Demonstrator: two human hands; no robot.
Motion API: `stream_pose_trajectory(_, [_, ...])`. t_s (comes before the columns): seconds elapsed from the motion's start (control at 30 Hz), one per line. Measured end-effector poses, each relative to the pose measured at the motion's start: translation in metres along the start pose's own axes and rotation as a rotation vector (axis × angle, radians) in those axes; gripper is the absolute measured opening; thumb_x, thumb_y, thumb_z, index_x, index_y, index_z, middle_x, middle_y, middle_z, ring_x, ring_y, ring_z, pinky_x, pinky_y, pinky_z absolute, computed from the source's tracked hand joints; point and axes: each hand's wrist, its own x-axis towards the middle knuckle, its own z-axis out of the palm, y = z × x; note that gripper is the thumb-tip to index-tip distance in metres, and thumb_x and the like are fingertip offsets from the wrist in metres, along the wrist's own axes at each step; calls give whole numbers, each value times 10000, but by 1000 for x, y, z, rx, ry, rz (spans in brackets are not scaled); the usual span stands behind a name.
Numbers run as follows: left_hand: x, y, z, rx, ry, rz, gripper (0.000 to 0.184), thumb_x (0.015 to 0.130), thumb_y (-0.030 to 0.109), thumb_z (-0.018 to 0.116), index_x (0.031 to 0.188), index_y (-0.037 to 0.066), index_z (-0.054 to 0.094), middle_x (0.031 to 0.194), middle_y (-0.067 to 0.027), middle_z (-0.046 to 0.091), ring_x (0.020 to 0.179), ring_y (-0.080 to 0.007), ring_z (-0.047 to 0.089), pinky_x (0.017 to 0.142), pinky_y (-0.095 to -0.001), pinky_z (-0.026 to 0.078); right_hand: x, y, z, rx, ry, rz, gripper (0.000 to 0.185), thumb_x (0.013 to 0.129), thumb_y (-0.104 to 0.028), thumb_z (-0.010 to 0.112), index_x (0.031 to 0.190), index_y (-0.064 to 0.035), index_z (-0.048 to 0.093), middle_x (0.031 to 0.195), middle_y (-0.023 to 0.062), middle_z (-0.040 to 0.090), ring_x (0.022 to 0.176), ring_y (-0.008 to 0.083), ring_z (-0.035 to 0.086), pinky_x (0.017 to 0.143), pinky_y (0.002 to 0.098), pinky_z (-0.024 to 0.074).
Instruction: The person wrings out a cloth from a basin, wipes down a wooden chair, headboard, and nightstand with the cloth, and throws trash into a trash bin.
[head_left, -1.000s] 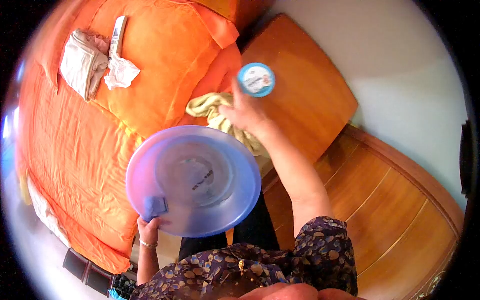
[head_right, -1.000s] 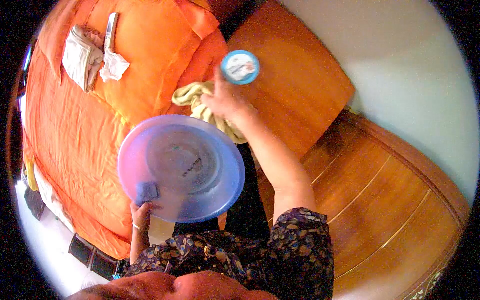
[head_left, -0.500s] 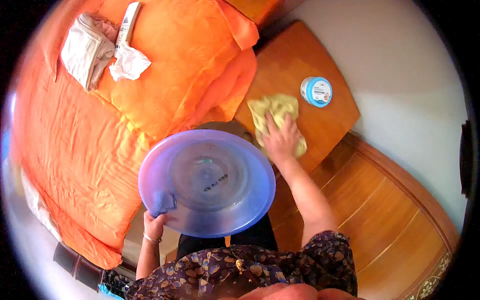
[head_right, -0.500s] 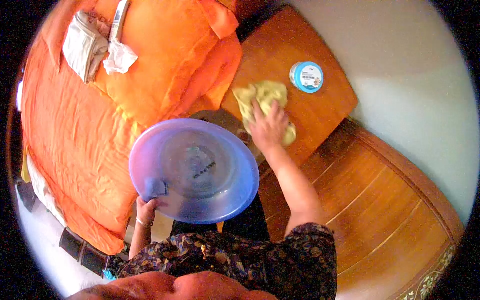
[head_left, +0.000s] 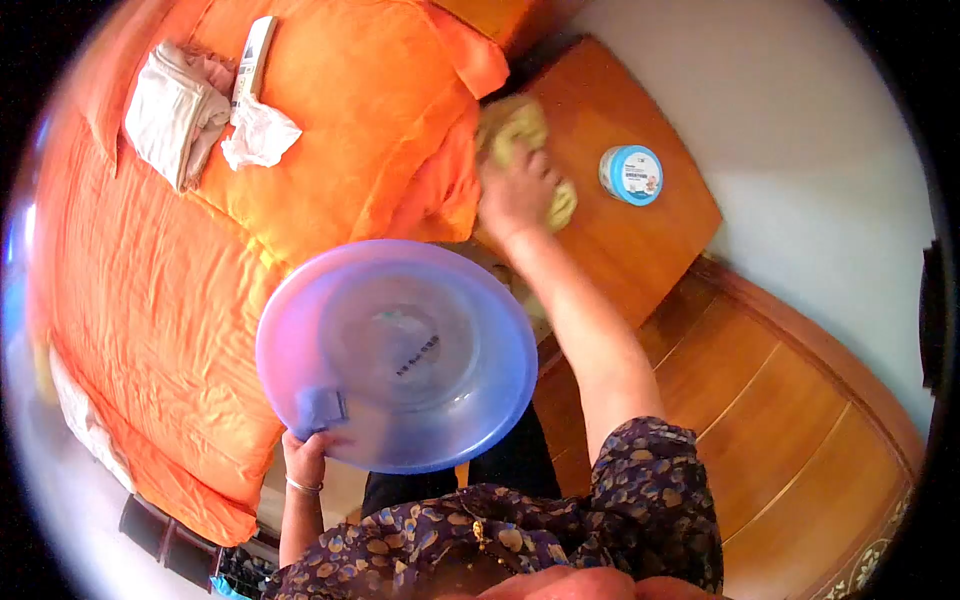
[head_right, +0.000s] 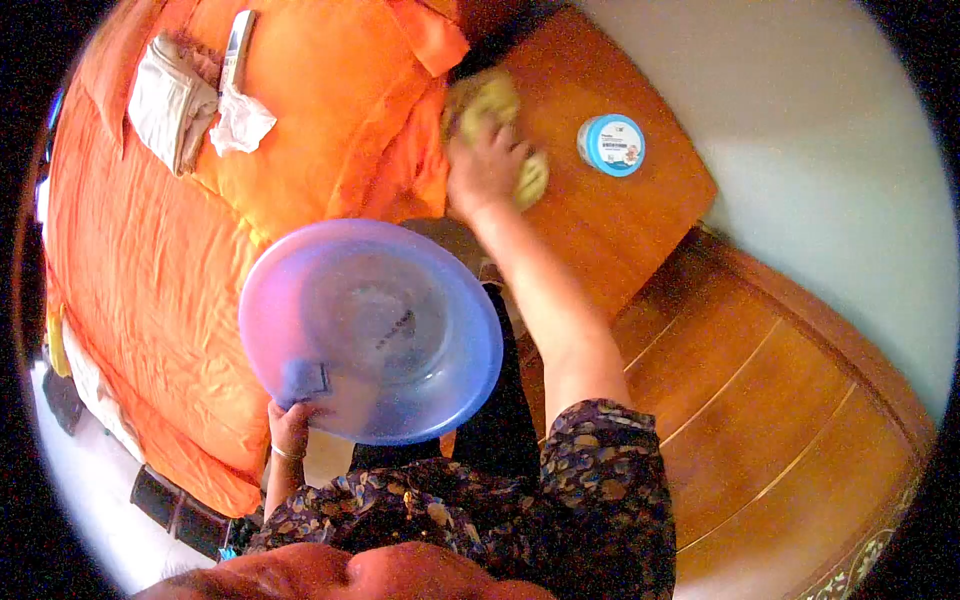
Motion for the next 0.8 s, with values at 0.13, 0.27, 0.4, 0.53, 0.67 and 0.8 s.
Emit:
stream_pose_trajectory(0.13, [-11, 17, 8, -102, -1, 39, 318, 716, 31, 535, 1010, -79, 588, 878, -111, 633, 750, -235, 642, 664, -407, 580, -60, -43, 24, 111, 169, -254, 266, 786, -303, 534, 842, -141, 738, 1289, 160, 481, 1095, 377, 454, 873, 632, 369])
stream_pose_trajectory(0.27, [-13, 21, 3, -97, 5, 56, 346, 718, 26, 536, 1044, -85, 568, 898, -117, 623, 757, -247, 641, 672, -433, 589, -83, -36, 39, 113, 217, -488, 259, 762, -312, 536, 818, -135, 717, 1210, 113, 505, 1047, 364, 469, 769, 568, 399])
stream_pose_trajectory(0.4, [-11, 29, 16, -105, 9, 101, 350, 719, 31, 542, 1047, -86, 568, 886, -117, 622, 747, -251, 638, 659, -418, 586, -131, 11, 28, 124, 158, -440, 256, 780, -314, 541, 956, -211, 696, 1282, 94, 463, 1099, 358, 460, 801, 563, 397])
stream_pose_trajectory(0.53, [-1, 37, 34, 43, 8, 31, 235, 700, 21, 521, 897, -58, 624, 787, -50, 609, 672, -179, 615, 654, -337, 564, -214, 95, 16, 114, -86, -399, 286, 796, -316, 574, 1065, -302, 670, 1355, 74, 432, 1210, 357, 410, 886, 573, 369])
stream_pose_trajectory(0.67, [0, 48, 77, -25, -58, 22, 254, 701, 12, 522, 917, -57, 638, 820, -64, 644, 700, -182, 635, 651, -304, 543, -297, 176, 27, 73, -254, -325, 308, 764, -345, 657, 1070, -326, 683, 1362, 51, 433, 1222, 361, 397, 979, 564, 323])
stream_pose_trajectory(0.8, [12, 34, 88, -45, -106, 30, 265, 713, 6, 521, 943, -60, 635, 853, -70, 649, 717, -186, 639, 659, -304, 541, -317, 218, -6, 122, -438, -168, 354, 696, -333, 736, 1047, -330, 696, 1358, 45, 434, 1217, 349, 403, 1023, 531, 320])
